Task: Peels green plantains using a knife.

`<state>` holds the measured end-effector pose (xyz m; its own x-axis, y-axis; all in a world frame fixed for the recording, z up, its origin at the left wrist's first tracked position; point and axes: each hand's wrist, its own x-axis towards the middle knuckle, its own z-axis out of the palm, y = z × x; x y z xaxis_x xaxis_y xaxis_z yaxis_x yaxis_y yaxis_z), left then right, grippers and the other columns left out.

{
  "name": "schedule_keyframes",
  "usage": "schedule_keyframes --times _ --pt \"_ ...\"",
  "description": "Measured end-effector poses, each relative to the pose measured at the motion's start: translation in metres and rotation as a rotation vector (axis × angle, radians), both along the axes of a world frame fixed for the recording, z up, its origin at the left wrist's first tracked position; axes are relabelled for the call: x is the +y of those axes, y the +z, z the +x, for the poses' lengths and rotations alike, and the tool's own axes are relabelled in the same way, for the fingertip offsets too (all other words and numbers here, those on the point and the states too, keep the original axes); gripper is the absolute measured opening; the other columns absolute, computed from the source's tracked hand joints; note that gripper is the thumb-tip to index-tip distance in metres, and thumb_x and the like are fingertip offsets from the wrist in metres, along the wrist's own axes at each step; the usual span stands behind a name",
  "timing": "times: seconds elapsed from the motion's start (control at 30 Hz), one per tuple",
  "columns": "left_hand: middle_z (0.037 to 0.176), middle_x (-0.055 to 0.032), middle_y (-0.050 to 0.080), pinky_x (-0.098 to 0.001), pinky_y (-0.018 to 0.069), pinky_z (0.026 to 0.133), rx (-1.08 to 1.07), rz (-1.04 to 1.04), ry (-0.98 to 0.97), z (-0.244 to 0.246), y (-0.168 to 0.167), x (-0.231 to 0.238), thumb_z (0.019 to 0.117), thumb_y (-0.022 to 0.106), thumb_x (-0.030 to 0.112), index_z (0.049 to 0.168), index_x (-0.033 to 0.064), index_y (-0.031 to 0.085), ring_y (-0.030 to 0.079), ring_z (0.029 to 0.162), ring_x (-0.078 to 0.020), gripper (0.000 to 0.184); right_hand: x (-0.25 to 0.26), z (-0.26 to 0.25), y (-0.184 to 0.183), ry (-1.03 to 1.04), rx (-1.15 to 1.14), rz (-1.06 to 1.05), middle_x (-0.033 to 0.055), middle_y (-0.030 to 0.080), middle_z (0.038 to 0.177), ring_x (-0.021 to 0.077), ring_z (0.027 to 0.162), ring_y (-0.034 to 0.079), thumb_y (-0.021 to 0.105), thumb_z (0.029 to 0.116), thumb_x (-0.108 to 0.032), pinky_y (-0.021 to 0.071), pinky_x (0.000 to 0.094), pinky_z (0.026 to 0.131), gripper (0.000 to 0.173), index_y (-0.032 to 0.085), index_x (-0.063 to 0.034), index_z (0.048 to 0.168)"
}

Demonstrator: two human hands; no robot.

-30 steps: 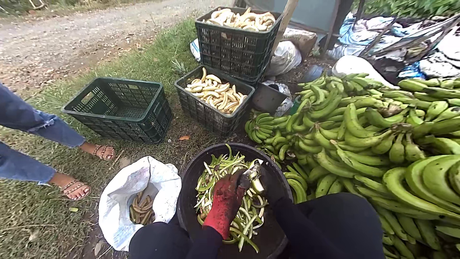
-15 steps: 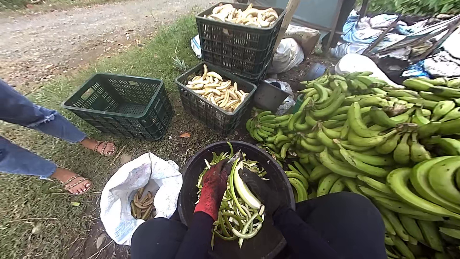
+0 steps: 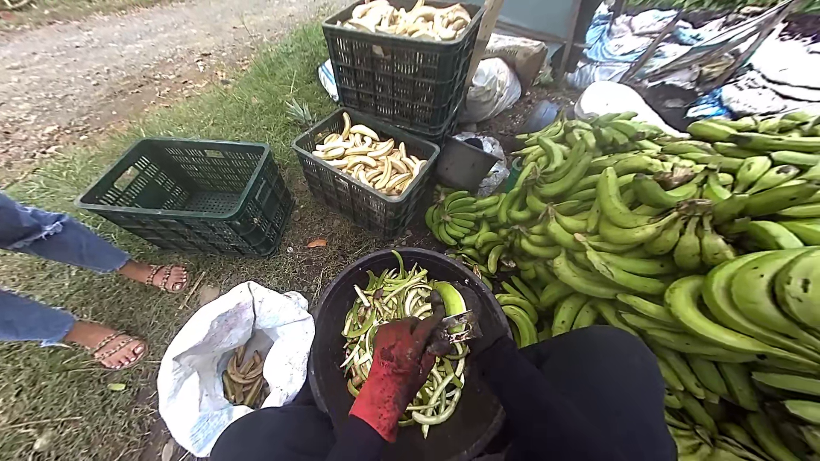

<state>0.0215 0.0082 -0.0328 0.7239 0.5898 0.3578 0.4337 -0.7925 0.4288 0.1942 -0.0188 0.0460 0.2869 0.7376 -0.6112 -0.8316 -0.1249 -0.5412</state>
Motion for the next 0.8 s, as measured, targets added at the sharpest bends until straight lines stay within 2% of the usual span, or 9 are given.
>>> schedule_keyframes --times 0.13,0.2,0.27,0.4,0.6,0.7,0.73,0.77,0.8 --pt "0.107 -0.0097 0.074 -0.0525 0.0576 0.084 -0.007 0.05 0.048 -0.002 -0.003 0.003 0.1016 0.045 0.057 0.135 0.0299 0.067 0.072 0.094 -0.0287 0.049 0.011 0.01 -0.042 0.008 0.064 0.078 0.0067 0.056 0.065 0.0128 0.05 0.056 0.014 0.1124 -0.033 0.046 0.0244 0.044 0.047 0.049 -0.0048 0.098" --pt "0.106 -0.0099 0.075 -0.0527 0.0577 0.083 -0.028 0.055 0.07 -0.001 -0.002 0.004 0.1017 0.043 0.057 0.134 0.0286 0.068 0.073 0.093 -0.0292 0.05 0.009 0.0 -0.02 -0.006 -0.093 -0.048 0.0055 0.054 0.07 0.0102 0.054 0.054 0.017 0.1133 -0.027 0.0466 0.022 0.048 0.041 0.05 -0.0042 0.105" --pt "0.105 -0.011 0.074 -0.0527 0.0579 0.082 -0.036 0.019 0.108 0.002 -0.001 0.005 0.1028 0.042 0.055 0.135 0.0264 0.068 0.073 0.093 -0.0299 0.05 -0.001 -0.01 -0.007 0.035 -0.246 -0.08 0.0073 0.057 0.093 0.0088 0.075 0.055 0.021 0.1136 -0.022 0.049 0.0227 0.069 0.038 0.051 -0.0014 0.127" --pt "0.113 -0.0149 0.073 -0.0552 0.056 0.091 -0.021 -0.22 0.236 0.007 0.0 0.016 0.1002 0.054 0.03 0.137 0.0219 0.066 0.071 0.103 -0.0342 0.04 0.001 -0.023 -0.056 0.174 -0.717 -0.064 0.0147 0.064 0.121 0.0106 0.106 0.06 0.033 0.1115 -0.013 0.0479 0.0239 0.096 0.037 0.054 0.0037 0.136" --pt "0.131 -0.0044 0.068 -0.0466 0.0513 0.106 0.013 -0.656 0.407 0.001 -0.009 0.044 0.1094 0.04 0.041 0.14 0.0251 0.062 0.064 0.121 -0.0185 0.041 -0.02 -0.027 -0.096 0.565 -1.098 0.198 0.0137 0.052 0.15 0.0128 0.134 0.053 0.032 0.1087 -0.039 0.0415 0.0327 0.115 0.058 0.041 -0.0034 0.154" --pt "0.138 -0.0069 0.065 -0.0484 0.0453 0.113 0.015 -0.729 0.462 -0.002 -0.016 0.048 0.1105 0.035 0.044 0.143 0.0213 0.059 0.06 0.13 -0.0203 0.047 -0.03 -0.02 -0.096 0.79 -1.002 0.255 0.007 0.055 0.149 0.0101 0.13 0.057 0.036 0.1066 -0.047 0.0462 0.0351 0.111 0.063 0.036 -0.0116 0.158" --pt "0.139 -0.0055 0.064 -0.0466 0.0457 0.112 -0.014 -0.737 0.459 -0.002 -0.016 0.046 0.1103 0.035 0.045 0.143 0.0219 0.06 0.06 0.13 -0.0182 0.047 -0.033 -0.018 -0.098 0.734 -0.887 0.233 0.0063 0.064 0.135 0.0108 0.113 0.065 0.037 0.1062 -0.044 0.0536 0.0333 0.098 0.061 0.037 -0.0114 0.158" --pt "0.136 -0.0031 0.066 -0.0438 0.0505 0.107 -0.052 -0.744 0.437 -0.001 -0.014 0.043 0.1097 0.036 0.047 0.142 0.0236 0.061 0.063 0.123 -0.0152 0.046 -0.032 -0.016 -0.103 0.619 -0.71 0.208 0.0077 0.069 0.107 0.0149 0.084 0.069 0.035 0.1061 -0.038 0.0592 0.0329 0.074 0.056 0.038 -0.0113 0.155" --pt "0.129 -0.0013 0.067 -0.0409 0.0572 0.098 -0.086 -0.74 0.386 0.0 -0.012 0.039 0.1092 0.039 0.047 0.14 0.025 0.062 0.068 0.111 -0.013 0.044 -0.029 -0.01 -0.108 0.511 -0.482 0.191 0.0087 0.067 0.087 0.0175 0.065 0.065 0.029 0.1076 -0.036 0.0566 0.0322 0.056 0.051 0.039 -0.0143 0.152"
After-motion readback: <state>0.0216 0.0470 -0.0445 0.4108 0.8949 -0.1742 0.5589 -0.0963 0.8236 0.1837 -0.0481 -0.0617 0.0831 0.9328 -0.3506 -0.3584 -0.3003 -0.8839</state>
